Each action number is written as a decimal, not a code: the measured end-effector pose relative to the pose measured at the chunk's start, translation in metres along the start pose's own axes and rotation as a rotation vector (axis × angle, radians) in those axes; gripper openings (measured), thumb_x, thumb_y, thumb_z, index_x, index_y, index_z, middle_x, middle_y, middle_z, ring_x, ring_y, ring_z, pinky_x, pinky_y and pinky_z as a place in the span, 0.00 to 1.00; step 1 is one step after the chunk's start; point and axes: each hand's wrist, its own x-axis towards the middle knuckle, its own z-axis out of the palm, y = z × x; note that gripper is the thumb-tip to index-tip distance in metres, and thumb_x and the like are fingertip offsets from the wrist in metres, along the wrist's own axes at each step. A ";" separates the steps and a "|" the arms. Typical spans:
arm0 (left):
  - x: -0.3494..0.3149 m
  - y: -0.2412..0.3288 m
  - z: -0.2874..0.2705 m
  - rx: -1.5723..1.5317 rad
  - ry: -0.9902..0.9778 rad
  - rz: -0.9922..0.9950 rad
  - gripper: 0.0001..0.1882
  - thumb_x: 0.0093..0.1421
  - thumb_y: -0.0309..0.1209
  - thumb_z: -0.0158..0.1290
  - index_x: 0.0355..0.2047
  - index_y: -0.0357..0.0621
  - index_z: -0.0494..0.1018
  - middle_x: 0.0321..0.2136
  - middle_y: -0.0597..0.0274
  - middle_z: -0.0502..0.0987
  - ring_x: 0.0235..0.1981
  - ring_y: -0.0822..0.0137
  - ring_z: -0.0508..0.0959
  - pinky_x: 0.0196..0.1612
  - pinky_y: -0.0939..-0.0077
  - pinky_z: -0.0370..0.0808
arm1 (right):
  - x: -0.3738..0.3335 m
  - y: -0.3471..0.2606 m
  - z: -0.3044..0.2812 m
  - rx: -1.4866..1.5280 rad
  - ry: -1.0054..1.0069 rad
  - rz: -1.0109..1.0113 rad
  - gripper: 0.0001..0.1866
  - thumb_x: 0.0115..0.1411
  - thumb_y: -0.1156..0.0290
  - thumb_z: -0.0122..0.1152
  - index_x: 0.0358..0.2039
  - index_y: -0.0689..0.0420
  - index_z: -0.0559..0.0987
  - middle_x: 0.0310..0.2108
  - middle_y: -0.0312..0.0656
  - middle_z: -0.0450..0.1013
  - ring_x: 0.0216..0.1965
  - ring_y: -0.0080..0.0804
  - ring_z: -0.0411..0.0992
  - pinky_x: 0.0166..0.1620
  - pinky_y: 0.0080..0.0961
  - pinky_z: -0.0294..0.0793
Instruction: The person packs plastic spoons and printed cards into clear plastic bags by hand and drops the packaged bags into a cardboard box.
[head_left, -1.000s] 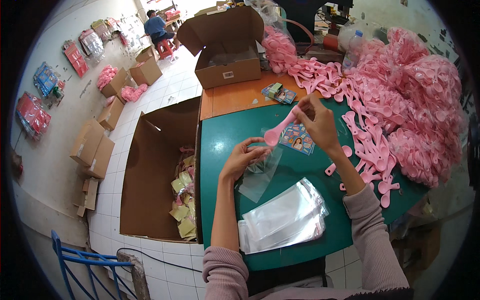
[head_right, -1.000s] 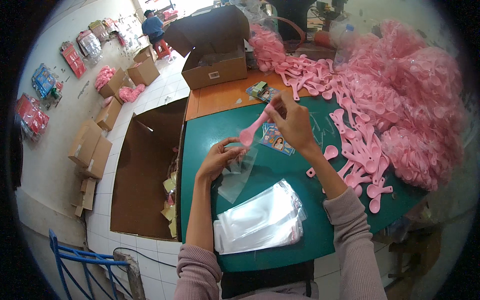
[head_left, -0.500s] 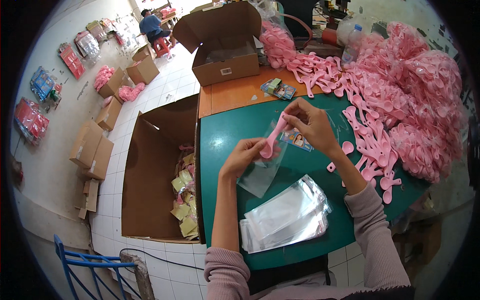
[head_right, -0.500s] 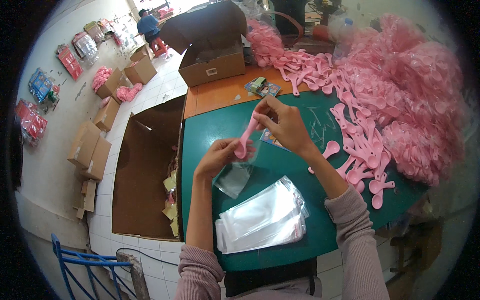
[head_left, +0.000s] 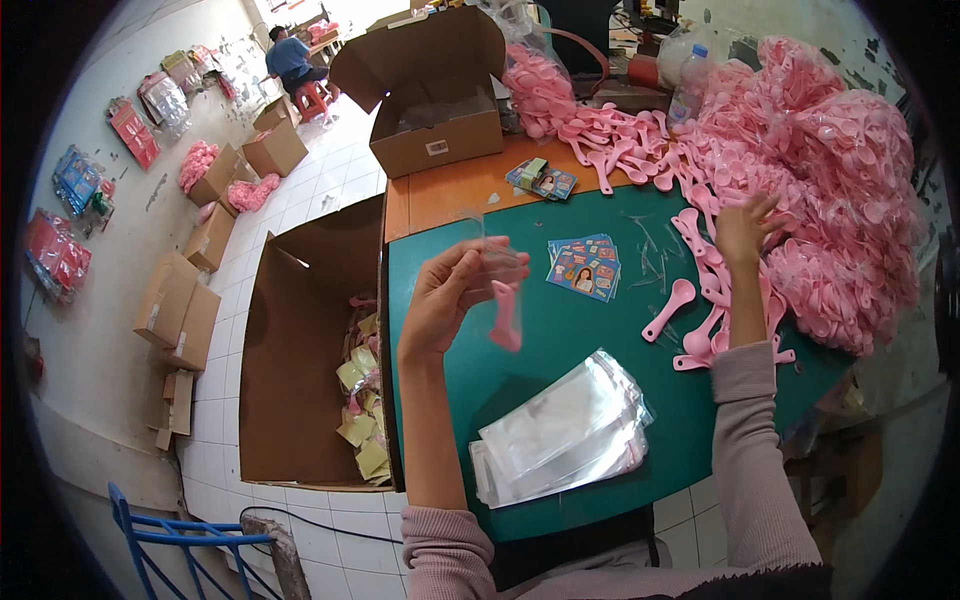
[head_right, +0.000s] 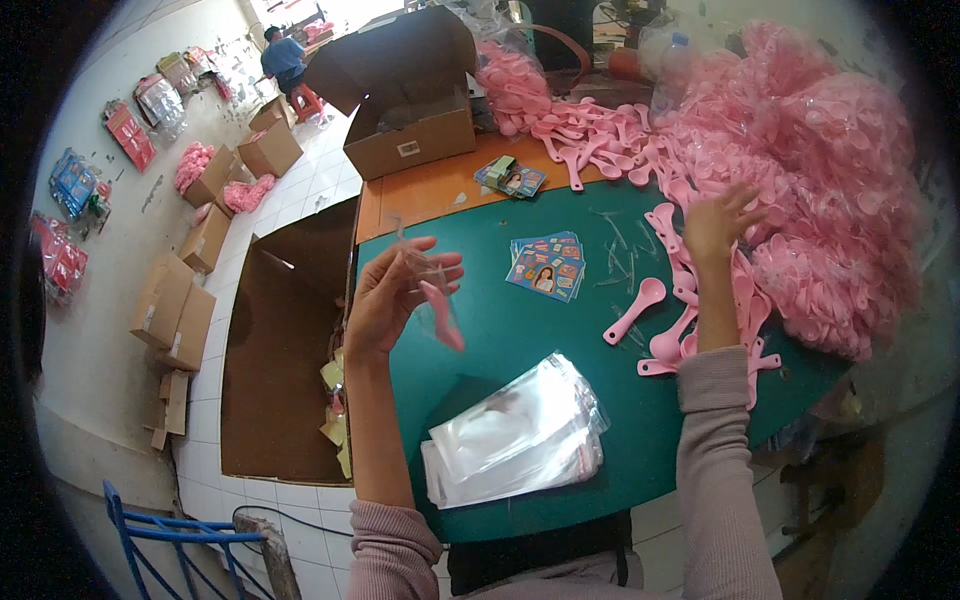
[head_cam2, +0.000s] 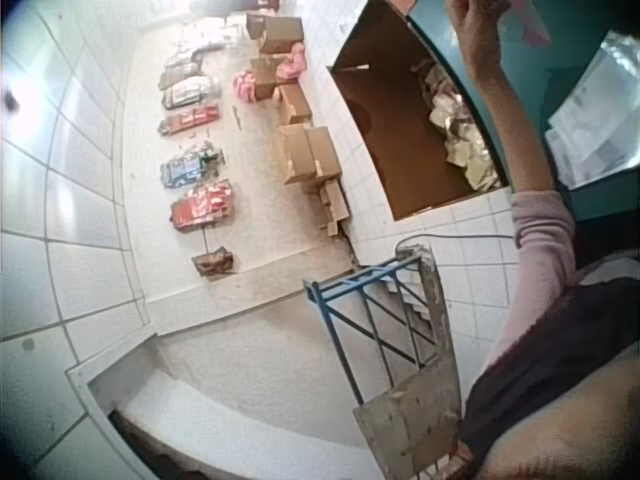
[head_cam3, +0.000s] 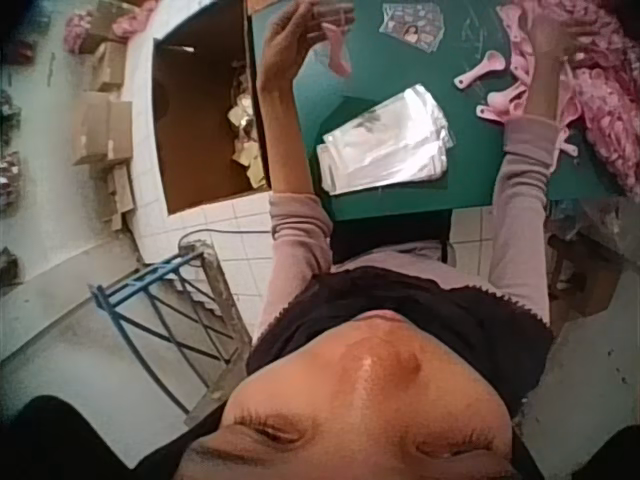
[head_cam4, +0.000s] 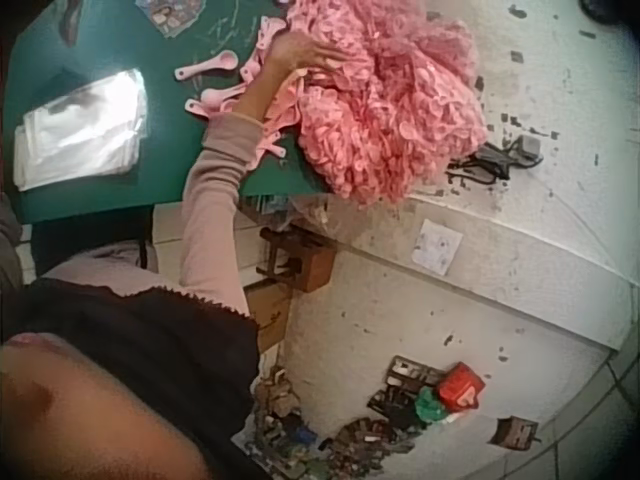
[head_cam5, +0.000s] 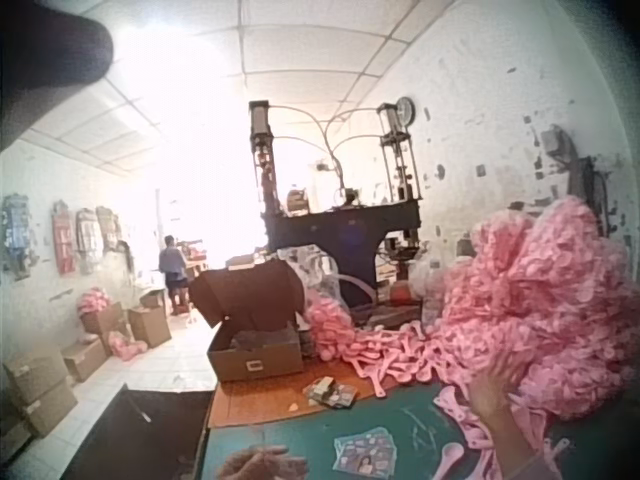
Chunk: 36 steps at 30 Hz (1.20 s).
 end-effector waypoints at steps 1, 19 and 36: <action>0.000 0.000 -0.002 -0.001 0.003 -0.003 0.18 0.62 0.37 0.39 0.44 0.34 0.66 0.34 0.47 0.75 0.39 0.57 0.76 0.40 0.66 0.75 | -0.012 -0.013 0.008 -0.323 0.222 0.037 0.12 0.45 0.72 0.59 0.33 0.60 0.77 0.35 0.51 0.72 0.39 0.40 0.70 0.47 0.29 0.66; 0.000 -0.023 -0.011 0.303 0.068 -0.395 0.17 0.62 0.40 0.41 0.38 0.41 0.72 0.29 0.61 0.76 0.32 0.74 0.75 0.36 0.79 0.73 | -0.010 -0.102 0.039 0.604 -0.441 -0.288 0.09 0.49 0.74 0.57 0.32 0.61 0.71 0.25 0.43 0.71 0.25 0.32 0.70 0.28 0.24 0.69; 0.003 -0.025 -0.005 0.310 0.044 -0.397 0.17 0.61 0.39 0.44 0.38 0.37 0.71 0.29 0.59 0.76 0.29 0.74 0.76 0.32 0.82 0.74 | -0.031 -0.146 -0.005 0.615 -0.208 -0.601 0.08 0.53 0.76 0.51 0.34 0.61 0.74 0.26 0.47 0.72 0.25 0.36 0.71 0.32 0.24 0.68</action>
